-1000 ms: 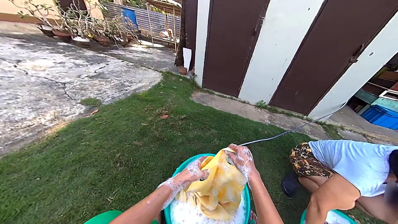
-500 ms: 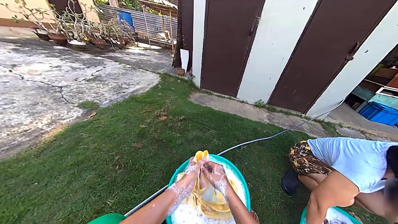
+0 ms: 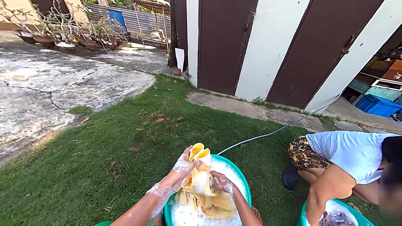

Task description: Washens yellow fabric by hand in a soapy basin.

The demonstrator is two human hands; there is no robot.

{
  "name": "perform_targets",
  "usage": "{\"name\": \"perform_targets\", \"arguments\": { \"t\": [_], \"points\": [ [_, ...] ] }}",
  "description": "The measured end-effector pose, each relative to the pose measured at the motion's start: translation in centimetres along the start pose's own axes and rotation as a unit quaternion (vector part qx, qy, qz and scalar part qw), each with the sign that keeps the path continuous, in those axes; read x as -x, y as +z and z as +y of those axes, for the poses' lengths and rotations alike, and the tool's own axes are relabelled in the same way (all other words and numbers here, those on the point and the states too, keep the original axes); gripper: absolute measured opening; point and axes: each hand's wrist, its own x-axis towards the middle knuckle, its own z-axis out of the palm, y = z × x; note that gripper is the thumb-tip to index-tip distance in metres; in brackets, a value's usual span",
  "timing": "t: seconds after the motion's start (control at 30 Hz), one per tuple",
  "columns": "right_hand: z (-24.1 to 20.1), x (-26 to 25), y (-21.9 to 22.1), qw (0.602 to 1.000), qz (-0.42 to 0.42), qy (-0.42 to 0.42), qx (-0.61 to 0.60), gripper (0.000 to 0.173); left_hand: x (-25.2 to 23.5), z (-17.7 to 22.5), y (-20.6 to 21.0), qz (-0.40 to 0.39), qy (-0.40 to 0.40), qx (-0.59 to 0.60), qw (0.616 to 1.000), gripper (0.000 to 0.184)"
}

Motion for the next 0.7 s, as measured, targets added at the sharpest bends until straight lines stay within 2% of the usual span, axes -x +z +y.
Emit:
{"name": "perform_targets", "arguments": {
  "t": [0.07, 0.2, 0.3, 0.37, 0.47, 0.53, 0.63, 0.7],
  "points": [
    [1.4, -0.3, 1.0, 1.0, 0.001, 0.026, -0.011, 0.063, 0.0, 0.7, -0.7, 0.018, -0.001, 0.007, 1.0, 0.083],
    [0.8, 0.5, -1.4, 0.994, 0.012, 0.097, 0.05, 0.045, -1.4, -0.2, -2.8, 0.114, -0.022, 0.045, 0.992, 0.064],
    [-2.0, 1.8, -4.0, 0.995, 0.035, 0.066, 0.072, 0.035, -2.6, -1.7, -3.9, 0.16, -0.069, 0.076, 0.982, 0.051],
    [-5.2, 2.8, -5.6, 0.994, 0.033, 0.021, 0.099, 0.031, -3.4, -2.5, -4.4, 0.151, -0.082, 0.069, 0.983, 0.047],
    [-11.6, 4.9, -6.8, 0.98, 0.012, -0.032, 0.194, 0.028, -3.4, -2.3, -4.0, 0.077, -0.109, 0.022, 0.991, 0.047],
    [-15.1, 6.2, -6.5, 0.969, 0.008, -0.055, 0.239, 0.026, -2.6, -1.4, -2.9, -0.013, -0.123, 0.009, 0.992, 0.048],
    [-16.0, 6.2, -5.6, 0.973, 0.018, -0.076, 0.219, 0.023, -1.4, -1.0, -0.8, -0.167, -0.094, -0.011, 0.981, 0.049],
    [-15.2, 5.6, -5.5, 0.979, 0.025, -0.094, 0.179, 0.022, -0.8, -1.0, 0.5, -0.21, -0.055, -0.049, 0.975, 0.048]
  ]
}}
